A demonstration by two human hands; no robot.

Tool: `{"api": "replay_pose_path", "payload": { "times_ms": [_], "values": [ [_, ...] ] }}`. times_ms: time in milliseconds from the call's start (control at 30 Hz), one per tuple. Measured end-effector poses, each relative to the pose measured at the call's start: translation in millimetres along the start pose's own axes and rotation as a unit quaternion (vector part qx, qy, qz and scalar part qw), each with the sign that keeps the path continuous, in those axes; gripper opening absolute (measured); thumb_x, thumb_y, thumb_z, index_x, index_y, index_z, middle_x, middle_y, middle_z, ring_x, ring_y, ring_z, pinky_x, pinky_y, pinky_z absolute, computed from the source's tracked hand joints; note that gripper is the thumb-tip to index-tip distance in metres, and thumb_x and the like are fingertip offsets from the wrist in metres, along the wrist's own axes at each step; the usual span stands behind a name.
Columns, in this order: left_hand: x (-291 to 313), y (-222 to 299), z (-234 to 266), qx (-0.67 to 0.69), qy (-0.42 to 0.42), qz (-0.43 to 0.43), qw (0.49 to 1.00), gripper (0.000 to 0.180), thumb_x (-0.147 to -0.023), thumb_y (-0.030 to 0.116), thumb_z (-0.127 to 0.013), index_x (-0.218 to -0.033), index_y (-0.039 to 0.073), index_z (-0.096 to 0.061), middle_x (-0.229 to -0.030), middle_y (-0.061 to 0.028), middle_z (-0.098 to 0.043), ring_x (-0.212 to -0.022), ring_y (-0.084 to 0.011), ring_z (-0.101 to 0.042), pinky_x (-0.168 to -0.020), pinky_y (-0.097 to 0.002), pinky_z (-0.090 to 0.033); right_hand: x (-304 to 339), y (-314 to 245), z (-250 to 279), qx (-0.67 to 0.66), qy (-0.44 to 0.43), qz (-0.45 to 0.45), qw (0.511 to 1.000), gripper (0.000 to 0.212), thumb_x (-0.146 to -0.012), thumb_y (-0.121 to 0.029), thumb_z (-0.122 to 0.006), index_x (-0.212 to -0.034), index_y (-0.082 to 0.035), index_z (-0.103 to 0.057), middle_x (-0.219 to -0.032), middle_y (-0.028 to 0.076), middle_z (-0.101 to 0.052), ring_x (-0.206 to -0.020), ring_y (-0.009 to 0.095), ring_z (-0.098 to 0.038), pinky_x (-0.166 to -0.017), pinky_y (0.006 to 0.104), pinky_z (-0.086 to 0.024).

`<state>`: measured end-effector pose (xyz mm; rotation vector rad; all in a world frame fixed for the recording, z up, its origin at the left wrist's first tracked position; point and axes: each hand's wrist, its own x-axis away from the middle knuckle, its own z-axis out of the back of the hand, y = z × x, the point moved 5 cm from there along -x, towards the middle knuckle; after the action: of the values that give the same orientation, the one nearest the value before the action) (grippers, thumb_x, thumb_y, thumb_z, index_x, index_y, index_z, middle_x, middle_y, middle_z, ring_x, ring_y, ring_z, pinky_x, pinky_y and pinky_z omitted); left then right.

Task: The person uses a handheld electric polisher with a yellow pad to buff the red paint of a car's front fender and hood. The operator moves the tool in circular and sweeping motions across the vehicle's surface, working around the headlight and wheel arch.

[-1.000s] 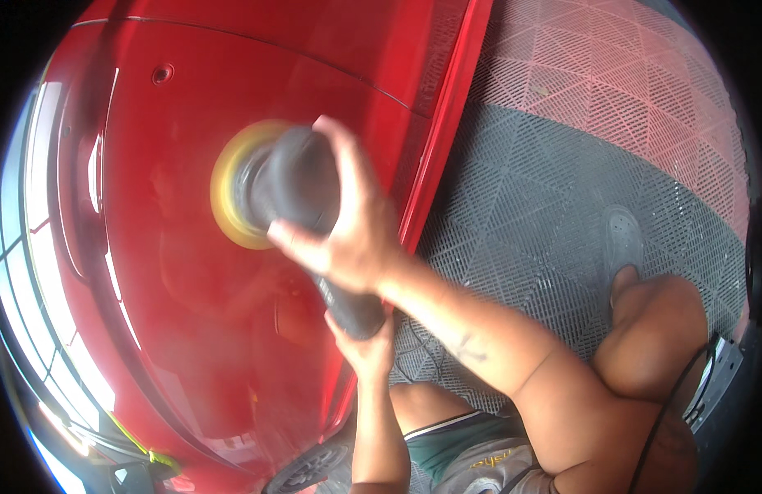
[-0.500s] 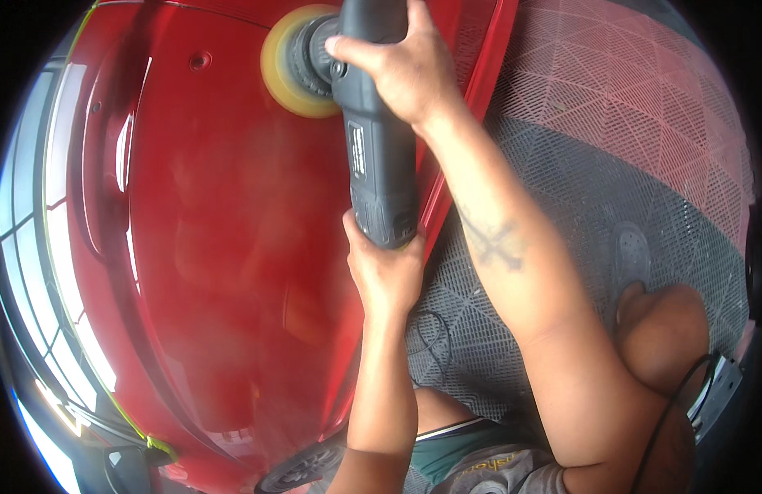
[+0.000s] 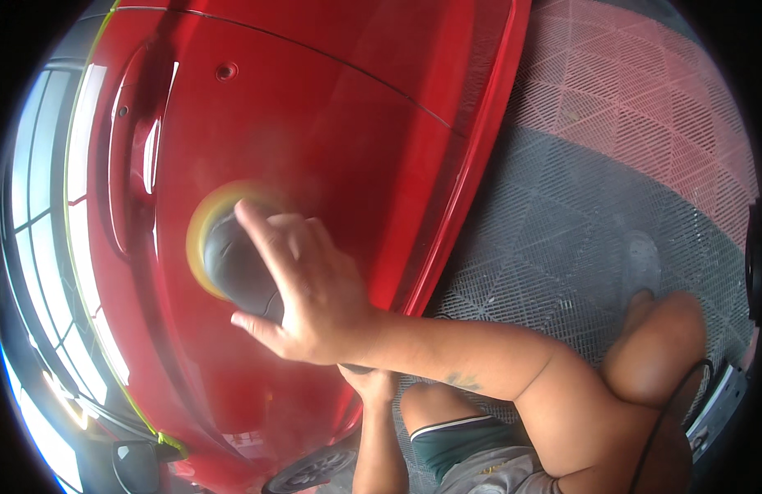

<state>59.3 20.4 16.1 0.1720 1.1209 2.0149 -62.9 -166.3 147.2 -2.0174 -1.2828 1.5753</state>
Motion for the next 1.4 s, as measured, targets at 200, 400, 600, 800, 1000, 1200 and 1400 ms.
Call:
{"api": "replay_pose_path", "payload": {
  "times_ms": [200,400,600,800,1000,1200,1400],
  "values": [
    [-18.4,20.0,-37.0,0.092,0.042,-0.012,0.995,0.115,-0.073,0.027,-0.104,-0.161,-0.002,-0.035,-0.151,-0.0188,-0.055,-0.139,-0.029,-0.056,-0.122,-0.0443,-0.042,-40.5,12.9,27.5,0.025,0.039,0.003,0.999,0.116,-0.081,-0.031,-0.093,-0.173,-0.007,-0.025,-0.14,0.028,-0.057,-0.124,0.048,-0.061,-0.092,0.0581,-0.062],
    [-76.5,148.7,-115.4,-0.086,-0.038,-0.029,0.995,0.079,-0.083,0.014,-0.092,-0.151,0.001,-0.052,-0.134,-0.0161,-0.068,-0.122,-0.0246,-0.068,-0.106,-0.042,-0.055,-148.3,77.7,105.9,0.02,0.099,-0.081,0.992,0.1,-0.079,-0.043,-0.089,-0.16,-0.005,-0.044,-0.141,0.026,-0.068,-0.131,0.042,-0.068,-0.109,0.0537,-0.057],
    [-87.8,172.2,-119.6,-0.058,-0.052,-0.036,0.996,0.072,-0.088,0.023,-0.092,-0.142,0.0,-0.051,-0.126,-0.0202,-0.07,-0.118,-0.0322,-0.069,-0.106,-0.0459,-0.053,-161.5,27.2,116.7,0.086,0.123,-0.09,0.985,0.093,-0.082,-0.042,-0.088,-0.156,-0.002,-0.048,-0.142,0.026,-0.068,-0.132,0.043,-0.068,-0.11,0.0519,-0.056],
    [-59.3,93.8,-79.2,0.055,-0.018,-0.006,0.998,0.097,-0.081,0.015,-0.094,-0.158,-0.002,-0.038,-0.148,-0.019,-0.059,-0.137,-0.0299,-0.059,-0.119,-0.0445,-0.047,-102.9,28.2,52.0,0.099,0.092,-0.032,0.99,0.104,-0.08,-0.036,-0.092,-0.164,-0.005,-0.04,-0.133,0.026,-0.063,-0.12,0.044,-0.066,-0.096,0.0569,-0.061],
    [2.0,-26.9,4.9,-0.03,-0.008,0.022,0.999,0.106,-0.081,0.031,-0.098,-0.162,-0.003,-0.039,-0.158,-0.0212,-0.054,-0.146,-0.0303,-0.054,-0.123,-0.0455,-0.043,-2.0,-0.6,4.2,0.029,0.021,-0.039,0.999,0.114,-0.077,-0.027,-0.095,-0.172,-0.008,-0.034,-0.131,0.02,-0.06,-0.113,0.041,-0.061,-0.094,0.0537,-0.057],
    [58.5,-110.6,62.1,-0.125,-0.01,0.05,0.991,0.086,-0.09,0.036,-0.092,-0.157,-0.001,-0.052,-0.156,-0.0207,-0.059,-0.14,-0.03,-0.058,-0.121,-0.0468,-0.045,69.8,-10.9,-33.9,0.002,-0.027,-0.027,0.999,0.117,-0.077,-0.027,-0.095,-0.173,-0.01,-0.032,-0.134,0.017,-0.056,-0.117,0.039,-0.061,-0.083,0.0482,-0.063],
    [10.6,-49.3,-10.0,0.046,0.013,-0.038,0.998,0.094,-0.082,0.026,-0.098,-0.156,-0.002,-0.047,-0.146,-0.0231,-0.063,-0.141,-0.0308,-0.059,-0.12,-0.045,-0.047,31.4,36.0,15.2,0.032,0.065,-0.04,0.997,0.115,-0.076,-0.027,-0.094,-0.172,-0.008,-0.034,-0.138,0.021,-0.06,-0.12,0.044,-0.063,-0.097,0.053,-0.059]
  ]
}}
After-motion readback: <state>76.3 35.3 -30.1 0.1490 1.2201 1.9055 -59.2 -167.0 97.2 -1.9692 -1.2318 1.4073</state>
